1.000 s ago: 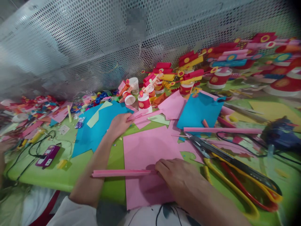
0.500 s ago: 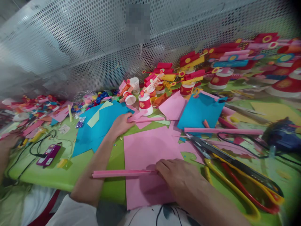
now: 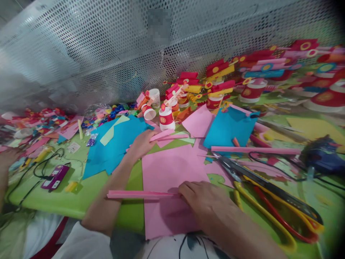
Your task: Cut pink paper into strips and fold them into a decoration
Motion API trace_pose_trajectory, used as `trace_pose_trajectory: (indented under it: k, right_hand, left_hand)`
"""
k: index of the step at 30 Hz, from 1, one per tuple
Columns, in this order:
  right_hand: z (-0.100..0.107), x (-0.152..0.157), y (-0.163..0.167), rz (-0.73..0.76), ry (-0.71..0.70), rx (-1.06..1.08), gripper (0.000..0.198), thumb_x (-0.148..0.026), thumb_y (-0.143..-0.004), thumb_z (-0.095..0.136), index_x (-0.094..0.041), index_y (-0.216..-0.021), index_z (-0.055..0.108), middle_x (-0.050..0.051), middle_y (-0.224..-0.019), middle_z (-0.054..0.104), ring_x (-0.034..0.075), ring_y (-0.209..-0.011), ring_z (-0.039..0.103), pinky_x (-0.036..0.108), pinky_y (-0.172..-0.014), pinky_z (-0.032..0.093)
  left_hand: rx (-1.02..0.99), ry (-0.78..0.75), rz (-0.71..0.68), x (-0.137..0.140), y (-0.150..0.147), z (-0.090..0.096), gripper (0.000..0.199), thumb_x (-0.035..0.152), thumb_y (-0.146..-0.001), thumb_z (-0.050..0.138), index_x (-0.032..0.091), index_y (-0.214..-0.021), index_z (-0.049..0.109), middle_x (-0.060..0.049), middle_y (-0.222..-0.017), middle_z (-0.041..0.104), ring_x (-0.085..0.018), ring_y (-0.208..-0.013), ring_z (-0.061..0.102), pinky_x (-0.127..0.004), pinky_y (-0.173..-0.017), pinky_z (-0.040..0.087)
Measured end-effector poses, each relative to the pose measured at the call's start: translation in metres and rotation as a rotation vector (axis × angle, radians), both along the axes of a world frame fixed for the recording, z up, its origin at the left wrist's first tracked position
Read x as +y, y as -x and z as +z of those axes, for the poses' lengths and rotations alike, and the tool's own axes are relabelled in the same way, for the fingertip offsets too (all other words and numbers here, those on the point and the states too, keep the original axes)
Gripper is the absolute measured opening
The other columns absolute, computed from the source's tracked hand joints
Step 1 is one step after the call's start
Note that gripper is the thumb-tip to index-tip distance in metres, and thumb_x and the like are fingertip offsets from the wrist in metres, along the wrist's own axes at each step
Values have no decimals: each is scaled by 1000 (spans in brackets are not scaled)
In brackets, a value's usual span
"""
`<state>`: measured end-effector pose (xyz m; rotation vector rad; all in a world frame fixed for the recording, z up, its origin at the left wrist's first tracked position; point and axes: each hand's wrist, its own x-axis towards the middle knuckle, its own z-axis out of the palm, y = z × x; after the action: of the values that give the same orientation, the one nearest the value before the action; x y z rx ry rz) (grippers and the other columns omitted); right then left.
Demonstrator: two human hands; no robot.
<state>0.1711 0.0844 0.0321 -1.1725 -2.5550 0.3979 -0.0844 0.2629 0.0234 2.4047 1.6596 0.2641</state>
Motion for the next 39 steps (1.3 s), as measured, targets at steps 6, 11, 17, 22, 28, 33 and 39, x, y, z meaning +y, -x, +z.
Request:
trace_pose_trajectory:
  k: [6, 11, 17, 22, 28, 33, 39]
  right_hand:
    - [2, 17, 4, -48, 110, 50, 25, -6, -92, 51, -21, -106, 66, 6, -104, 69, 19, -92, 65, 31, -74, 44]
    - [15, 19, -6, -258, -94, 166, 29, -8, -97, 46, -21, -105, 71, 7, -97, 73, 17, -85, 68, 28, -71, 48]
    - [22, 5, -58, -480, -266, 153, 26, -27, -101, 48, -22, -110, 72, 9, -107, 78, 25, -91, 76, 34, -73, 57]
    - [19, 4, -95, -713, -156, 199, 29, -39, -99, 49, -23, -106, 72, 12, -97, 79, 31, -80, 76, 40, -67, 57]
    - [20, 7, -84, -714, 129, 526, 30, -44, -92, 59, -21, -104, 74, 8, -83, 77, 27, -73, 77, 36, -63, 63]
    - [23, 5, -65, -573, 317, 651, 37, -55, -88, 63, -20, -98, 73, 7, -85, 78, 24, -75, 76, 35, -70, 65]
    - [21, 0, -64, -516, 344, 537, 35, -53, -90, 62, -20, -93, 72, 7, -81, 75, 21, -73, 74, 31, -67, 62]
  left_hand:
    - [44, -11, -46, -1, -3, -5, 35, 19, -92, 54, 18, -124, 69, -12, -124, 68, -26, -114, 63, -36, -98, 49]
    - [67, -60, -40, -6, -6, -3, 37, 19, -94, 52, 17, -128, 66, -14, -126, 68, -28, -115, 63, -39, -100, 49]
    - [96, -116, -23, -12, -10, 2, 50, 27, -91, 64, 24, -140, 58, -12, -139, 65, -35, -130, 53, -51, -111, 38]
    - [-12, -237, -43, -26, -24, 14, 50, 41, -91, 67, 23, -138, 62, -13, -159, 46, -41, -148, 32, -62, -120, 22]
    - [-774, 525, -296, -76, -72, 33, 51, 59, -93, 61, 24, -130, 69, -11, -134, 70, -28, -117, 67, -39, -92, 54]
    - [-1110, 823, -283, -106, -104, 25, 47, 57, -85, 72, 19, -113, 75, -13, -113, 77, -26, -105, 73, -33, -84, 55]
    - [-1381, 792, -166, -107, -108, 15, 43, 54, -83, 75, 18, -106, 78, -11, -109, 78, -23, -97, 73, -32, -81, 58]
